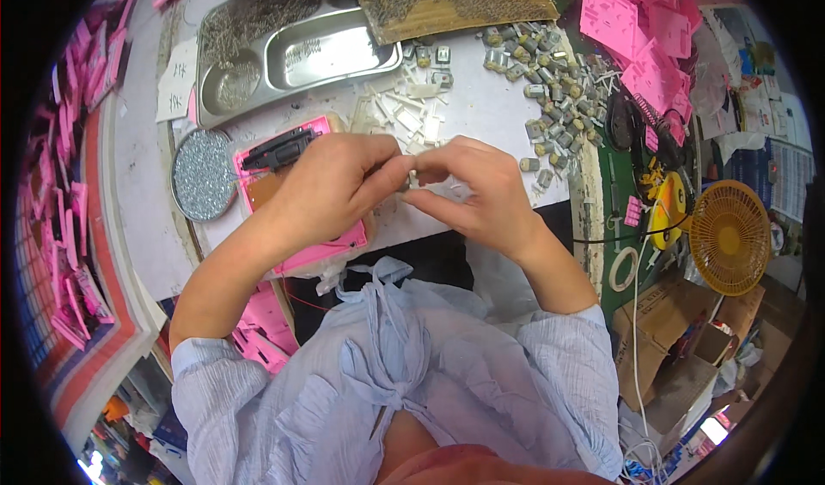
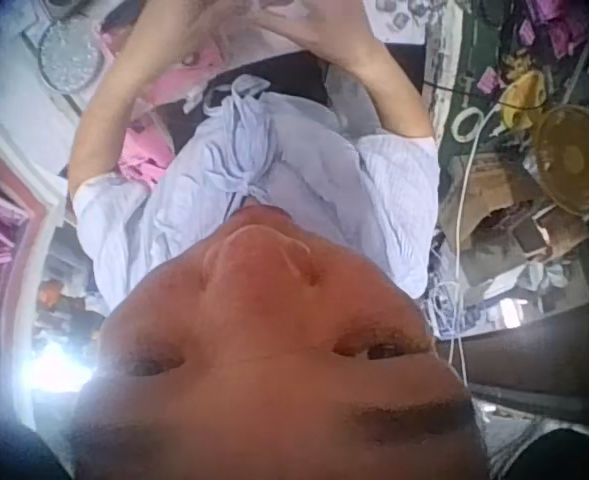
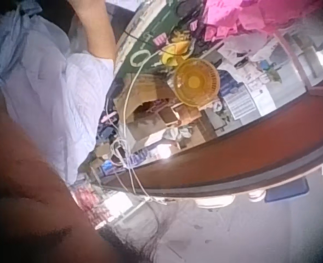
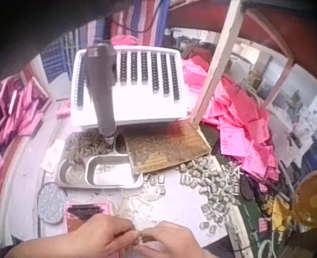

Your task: Soldering internal components and assembling the plastic housing of a toy.

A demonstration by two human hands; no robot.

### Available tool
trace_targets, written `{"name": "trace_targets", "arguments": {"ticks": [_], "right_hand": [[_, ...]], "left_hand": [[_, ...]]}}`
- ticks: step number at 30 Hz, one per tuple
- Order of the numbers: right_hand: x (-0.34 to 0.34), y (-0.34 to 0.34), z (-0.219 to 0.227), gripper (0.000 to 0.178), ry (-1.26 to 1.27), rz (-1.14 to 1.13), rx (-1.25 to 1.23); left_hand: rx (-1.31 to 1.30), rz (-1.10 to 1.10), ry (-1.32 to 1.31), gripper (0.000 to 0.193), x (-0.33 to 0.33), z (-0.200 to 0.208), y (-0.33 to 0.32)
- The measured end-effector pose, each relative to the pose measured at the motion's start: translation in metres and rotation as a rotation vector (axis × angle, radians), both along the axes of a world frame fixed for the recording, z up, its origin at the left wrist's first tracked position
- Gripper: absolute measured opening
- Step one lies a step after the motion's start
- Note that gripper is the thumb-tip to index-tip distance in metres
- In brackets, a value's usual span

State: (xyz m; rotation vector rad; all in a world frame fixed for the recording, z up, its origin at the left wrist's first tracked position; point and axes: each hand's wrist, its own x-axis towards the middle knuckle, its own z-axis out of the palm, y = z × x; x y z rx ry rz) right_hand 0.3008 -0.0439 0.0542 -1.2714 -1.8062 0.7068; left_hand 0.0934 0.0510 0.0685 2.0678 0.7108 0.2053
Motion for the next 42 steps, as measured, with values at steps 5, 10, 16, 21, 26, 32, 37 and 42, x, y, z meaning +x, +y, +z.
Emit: {"name": "trace_targets", "arguments": {"ticks": [5, 10, 16, 21, 26, 32, 37, 42], "right_hand": [[0.014, -0.012, -0.010, 0.025, 0.058, -0.090, 0.283], [0.036, -0.033, -0.013, 0.026, 0.087, -0.151, 0.296], [0.045, -0.058, -0.019, 0.013, 1.078, -0.249, -0.262], [0.049, -0.068, -0.031, 0.009, 0.948, -0.145, -0.373], [0.054, -0.072, -0.035, 0.009, 0.930, -0.161, -0.398], [0.055, -0.068, -0.034, 0.011, 0.897, -0.137, -0.386], [0.058, -0.066, -0.034, 0.010, 1.050, -0.128, -0.458], [0.075, -0.064, -0.046, 0.007, 1.043, -0.185, -0.521]], "left_hand": [[-0.718, 0.165, -0.089, 0.048, 0.029, -0.003, -0.011], [-0.992, -0.019, 0.099, 0.042, 0.064, -0.006, 0.004], [0.744, 0.082, 0.013, 0.020, 0.114, -0.036, 0.128], [0.935, 0.076, 0.118, 0.016, 0.139, -0.056, 0.169], [1.018, 0.025, 0.174, 0.018, 0.142, -0.058, 0.170], [0.986, -0.018, 0.284, 0.018, 0.150, -0.049, 0.174], [0.959, 0.049, 0.282, 0.019, 0.158, -0.056, 0.178], [0.830, 0.188, -0.040, 0.015, 0.155, -0.053, 0.176]]}}
